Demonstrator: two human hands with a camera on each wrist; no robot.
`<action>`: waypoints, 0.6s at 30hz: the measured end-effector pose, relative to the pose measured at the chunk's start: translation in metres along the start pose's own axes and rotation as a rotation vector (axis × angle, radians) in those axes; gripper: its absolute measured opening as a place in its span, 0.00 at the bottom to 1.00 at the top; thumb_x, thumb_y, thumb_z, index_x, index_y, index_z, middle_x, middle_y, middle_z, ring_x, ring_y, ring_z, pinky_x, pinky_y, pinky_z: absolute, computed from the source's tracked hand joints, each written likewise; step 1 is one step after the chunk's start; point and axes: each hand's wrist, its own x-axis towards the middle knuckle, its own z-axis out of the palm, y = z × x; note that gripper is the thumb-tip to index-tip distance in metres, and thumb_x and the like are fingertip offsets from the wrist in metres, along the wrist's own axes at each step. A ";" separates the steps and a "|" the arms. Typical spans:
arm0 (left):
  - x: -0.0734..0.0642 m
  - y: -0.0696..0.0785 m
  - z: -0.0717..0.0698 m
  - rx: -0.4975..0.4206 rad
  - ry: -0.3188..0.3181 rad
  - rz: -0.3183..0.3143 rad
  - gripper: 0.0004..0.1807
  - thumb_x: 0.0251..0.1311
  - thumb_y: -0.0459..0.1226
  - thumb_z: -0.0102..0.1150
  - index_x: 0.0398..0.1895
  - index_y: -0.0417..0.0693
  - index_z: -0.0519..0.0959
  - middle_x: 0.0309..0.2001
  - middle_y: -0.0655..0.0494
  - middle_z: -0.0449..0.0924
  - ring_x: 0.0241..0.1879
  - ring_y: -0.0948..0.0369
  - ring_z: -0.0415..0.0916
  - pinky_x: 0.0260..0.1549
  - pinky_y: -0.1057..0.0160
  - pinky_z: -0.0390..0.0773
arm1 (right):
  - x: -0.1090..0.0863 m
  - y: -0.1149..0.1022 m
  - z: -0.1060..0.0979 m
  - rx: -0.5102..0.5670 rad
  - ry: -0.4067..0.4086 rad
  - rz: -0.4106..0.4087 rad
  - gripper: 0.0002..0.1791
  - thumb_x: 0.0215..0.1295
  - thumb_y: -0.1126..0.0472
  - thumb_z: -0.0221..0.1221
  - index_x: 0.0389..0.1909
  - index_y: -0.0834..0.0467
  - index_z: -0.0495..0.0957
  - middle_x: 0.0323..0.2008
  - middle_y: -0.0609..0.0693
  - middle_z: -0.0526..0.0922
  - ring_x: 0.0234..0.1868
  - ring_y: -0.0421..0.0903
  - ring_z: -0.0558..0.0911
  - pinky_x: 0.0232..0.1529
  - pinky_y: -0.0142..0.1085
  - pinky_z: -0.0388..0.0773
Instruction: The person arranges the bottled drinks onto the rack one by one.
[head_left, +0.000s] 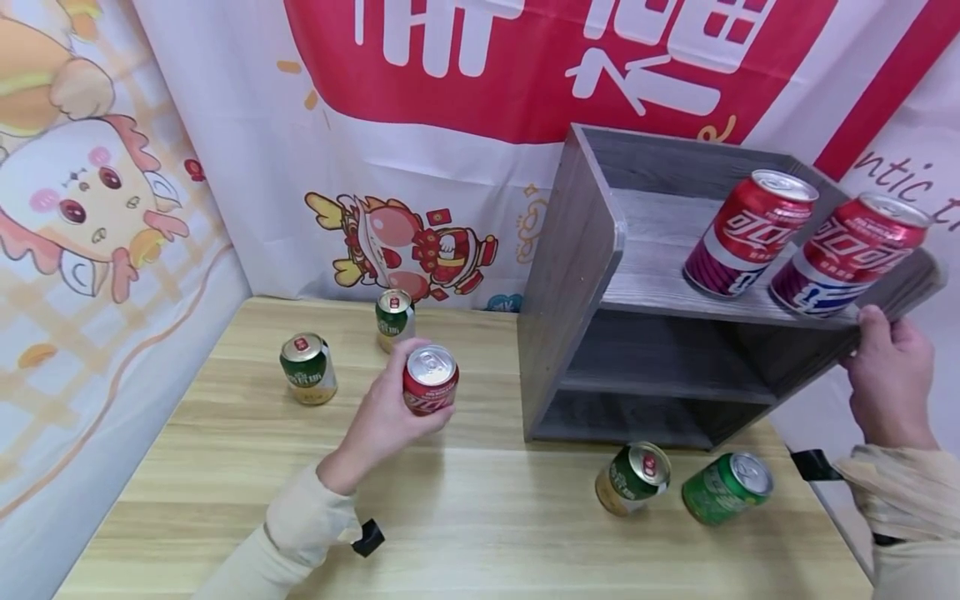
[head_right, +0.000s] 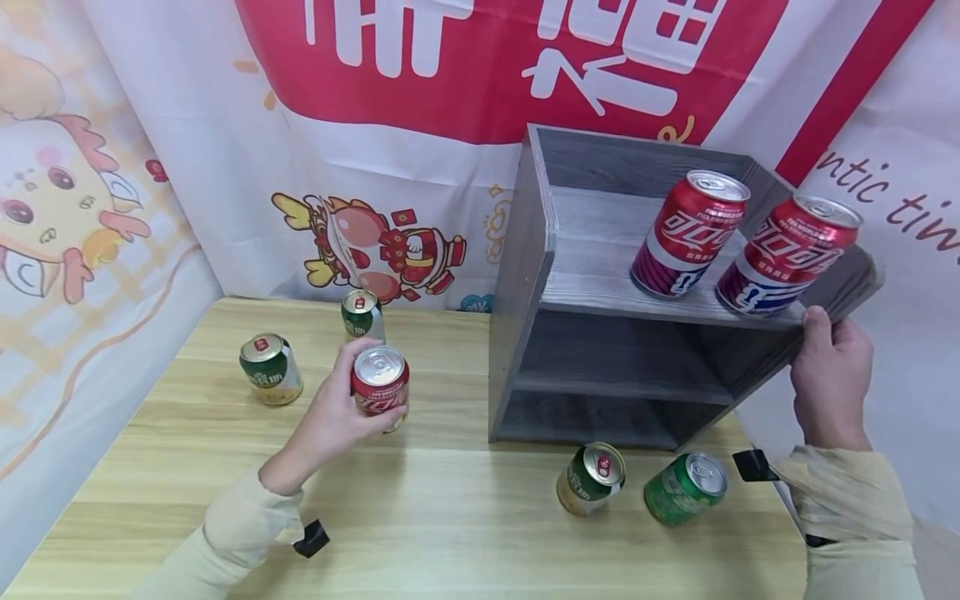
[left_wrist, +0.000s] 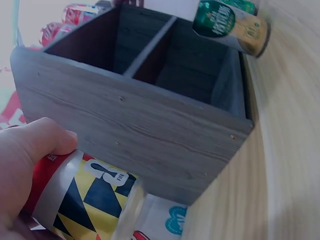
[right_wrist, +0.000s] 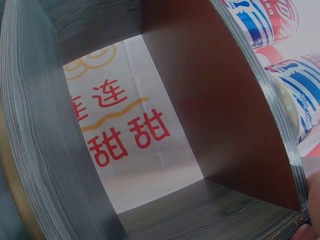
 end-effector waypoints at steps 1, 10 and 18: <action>-0.001 0.002 0.000 -0.005 -0.008 0.001 0.51 0.47 0.34 0.80 0.72 0.59 0.59 0.64 0.44 0.73 0.62 0.44 0.74 0.57 0.38 0.76 | -0.001 0.000 -0.001 -0.003 -0.003 0.001 0.20 0.79 0.48 0.50 0.65 0.48 0.73 0.53 0.39 0.77 0.48 0.35 0.76 0.47 0.23 0.78; -0.012 0.022 -0.001 -0.007 -0.055 0.024 0.49 0.48 0.34 0.80 0.71 0.61 0.60 0.64 0.47 0.73 0.62 0.46 0.74 0.56 0.38 0.77 | -0.002 0.004 -0.004 0.001 -0.024 0.001 0.23 0.79 0.47 0.51 0.69 0.49 0.71 0.55 0.39 0.77 0.48 0.34 0.77 0.41 0.19 0.77; -0.019 0.046 -0.003 -0.031 -0.107 0.081 0.49 0.46 0.36 0.82 0.69 0.64 0.61 0.60 0.55 0.76 0.60 0.53 0.76 0.55 0.45 0.79 | 0.001 0.004 -0.004 0.028 -0.010 0.004 0.22 0.79 0.47 0.51 0.67 0.50 0.72 0.52 0.40 0.78 0.46 0.34 0.78 0.34 0.19 0.78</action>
